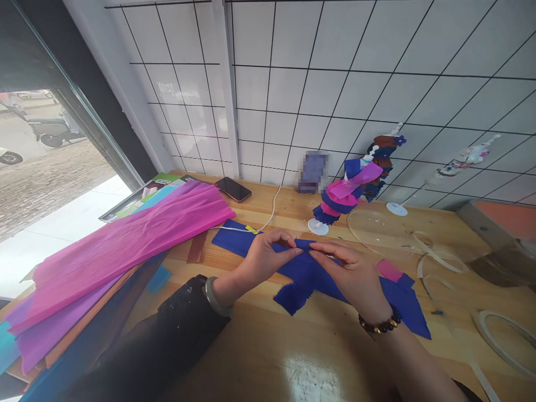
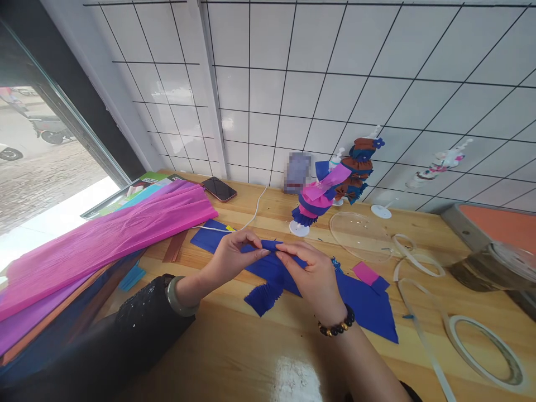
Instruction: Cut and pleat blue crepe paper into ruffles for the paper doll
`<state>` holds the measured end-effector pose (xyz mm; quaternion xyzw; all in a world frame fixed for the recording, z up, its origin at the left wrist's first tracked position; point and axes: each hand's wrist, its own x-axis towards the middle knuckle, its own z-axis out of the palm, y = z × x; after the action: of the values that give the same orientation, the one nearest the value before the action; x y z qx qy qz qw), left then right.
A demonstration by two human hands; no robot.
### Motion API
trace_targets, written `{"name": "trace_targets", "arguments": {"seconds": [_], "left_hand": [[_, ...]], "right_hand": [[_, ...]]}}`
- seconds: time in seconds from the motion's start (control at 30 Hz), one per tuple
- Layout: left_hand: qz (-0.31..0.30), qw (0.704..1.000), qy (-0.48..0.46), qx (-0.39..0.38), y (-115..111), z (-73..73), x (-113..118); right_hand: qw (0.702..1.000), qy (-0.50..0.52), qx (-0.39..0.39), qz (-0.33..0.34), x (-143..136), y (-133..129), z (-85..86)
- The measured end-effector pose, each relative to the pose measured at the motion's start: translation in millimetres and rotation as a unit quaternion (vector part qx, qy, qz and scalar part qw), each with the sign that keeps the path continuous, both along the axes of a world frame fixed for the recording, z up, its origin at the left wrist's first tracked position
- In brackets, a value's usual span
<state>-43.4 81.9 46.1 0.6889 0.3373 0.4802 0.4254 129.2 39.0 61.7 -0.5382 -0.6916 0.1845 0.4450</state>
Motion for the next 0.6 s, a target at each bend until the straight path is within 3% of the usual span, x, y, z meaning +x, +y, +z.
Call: {"name": "trace_targets", "arguments": {"seconds": [0.2,0.6], "left_hand": [[-0.021,0.999,0.025,0.038,0.3,1.3,-2.0],[-0.008,0.984,0.084,0.157,3.5,-1.3,-4.3]], "right_hand": [[0.999,-0.025,0.032,0.008,-0.8,0.2,-0.7],[0.991,-0.104,0.083,0.034,2.9,1.7,0.1]]}}
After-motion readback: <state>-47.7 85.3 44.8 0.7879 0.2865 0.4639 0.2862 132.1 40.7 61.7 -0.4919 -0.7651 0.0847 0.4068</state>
